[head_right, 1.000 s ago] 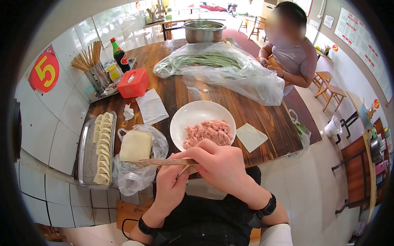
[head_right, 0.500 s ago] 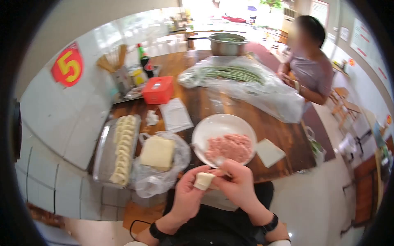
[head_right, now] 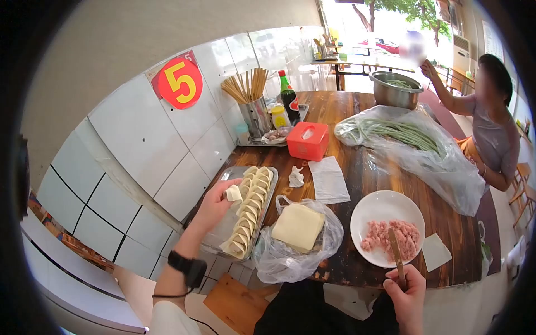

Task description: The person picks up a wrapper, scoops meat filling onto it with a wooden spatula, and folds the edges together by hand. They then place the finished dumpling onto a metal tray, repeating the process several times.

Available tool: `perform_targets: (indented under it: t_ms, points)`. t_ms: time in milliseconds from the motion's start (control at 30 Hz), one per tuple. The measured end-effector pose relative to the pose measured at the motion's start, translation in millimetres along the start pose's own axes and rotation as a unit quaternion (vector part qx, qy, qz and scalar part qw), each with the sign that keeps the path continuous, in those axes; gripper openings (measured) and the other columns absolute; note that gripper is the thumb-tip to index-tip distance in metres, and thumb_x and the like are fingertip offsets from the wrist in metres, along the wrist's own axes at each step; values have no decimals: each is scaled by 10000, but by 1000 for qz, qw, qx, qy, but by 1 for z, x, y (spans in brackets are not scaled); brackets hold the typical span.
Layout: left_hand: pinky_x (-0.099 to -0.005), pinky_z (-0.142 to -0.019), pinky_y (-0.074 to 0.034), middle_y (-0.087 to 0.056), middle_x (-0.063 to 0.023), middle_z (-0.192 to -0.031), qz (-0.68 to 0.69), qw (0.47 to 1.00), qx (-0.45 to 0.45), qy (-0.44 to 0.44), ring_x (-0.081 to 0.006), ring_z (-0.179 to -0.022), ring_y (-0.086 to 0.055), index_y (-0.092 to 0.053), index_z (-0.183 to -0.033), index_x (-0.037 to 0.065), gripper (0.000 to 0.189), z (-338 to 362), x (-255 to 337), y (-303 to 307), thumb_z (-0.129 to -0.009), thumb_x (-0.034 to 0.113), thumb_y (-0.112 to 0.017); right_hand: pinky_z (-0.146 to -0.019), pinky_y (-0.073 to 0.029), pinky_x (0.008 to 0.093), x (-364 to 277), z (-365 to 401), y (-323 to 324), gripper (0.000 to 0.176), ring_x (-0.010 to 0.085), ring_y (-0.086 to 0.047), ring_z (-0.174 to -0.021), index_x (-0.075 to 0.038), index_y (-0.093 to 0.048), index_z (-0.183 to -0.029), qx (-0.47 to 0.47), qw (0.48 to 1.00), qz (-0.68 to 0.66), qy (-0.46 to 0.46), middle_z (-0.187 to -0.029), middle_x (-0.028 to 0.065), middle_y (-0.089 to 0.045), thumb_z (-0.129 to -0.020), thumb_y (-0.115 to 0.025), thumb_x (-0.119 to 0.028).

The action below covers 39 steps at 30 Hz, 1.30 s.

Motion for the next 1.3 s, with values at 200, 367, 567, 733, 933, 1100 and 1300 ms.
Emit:
perform_targets:
  t_ms: [200,367,567,733,933,1100,1300]
  points:
    - [-307,-904,-500,-670,-85,-1146,-153,984,-81,-38,-177,-1014,-640,-627,-1253,45,345,-31,-40,16,-910,75,-602,-603,-361,200,1,2,-6,86,24,-460,-650,-47,-588,-856,8,999,44,-19,-714,-52,-518,-838,-640,19]
    - [-408,-853,-530,-667,-103,-1148,-389,913,-85,-86,-324,-1006,-650,-657,-1105,103,271,-28,-33,8,-835,108,-633,-609,-368,200,5,-2,-6,80,25,-464,-657,-44,-594,-857,1,999,35,-8,-719,-48,-530,-844,-649,12]
    - [-451,-741,-536,-644,-84,-1031,-455,873,-34,-170,-336,-867,-655,-639,-1061,114,253,-23,-29,-5,-812,125,-685,-602,-363,199,8,-2,-14,73,23,-470,-657,-38,-602,-852,-7,1000,28,-9,-726,-47,-545,-850,-653,14]
    - [-452,-721,-538,-611,-84,-1074,-458,877,11,-141,-346,-851,-651,-595,-1107,127,345,-26,-35,-5,-788,128,-728,-591,-353,197,9,1,-11,73,20,-459,-640,-33,-600,-841,-12,999,47,-13,-701,-51,-533,-856,-655,12]
    - [-420,-796,-539,-609,-100,-1130,-385,921,6,-51,-297,-882,-657,-572,-1191,120,450,-37,-28,9,-784,161,-760,-582,-338,193,7,6,-7,79,14,-442,-631,-33,-599,-835,-12,998,56,-18,-683,-60,-514,-856,-665,4]
    - [-358,-903,-487,-590,-55,-1165,-115,990,84,3,-151,-1015,-588,-522,-1316,75,437,-67,-89,29,-924,204,-665,-580,-332,191,7,9,-6,79,8,-437,-634,-35,-602,-836,-16,998,58,-16,-683,-66,-508,-861,-668,-1]
    - [-338,-1156,-304,-381,-123,-1495,349,922,76,152,-210,-1408,-335,-240,-1562,48,606,-55,-82,-14,-1064,298,-479,-598,-357,190,8,11,0,61,18,-448,-656,-30,-597,-911,-26,997,66,-7,-737,-53,-528,-887,-651,-17]
Point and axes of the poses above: each hand's wrist, its own z-axis away from the middle knuckle, its own y-axis out of the back of the hand, x = y × z, the point moved 7 cm from there along -z, towards the middle knuckle
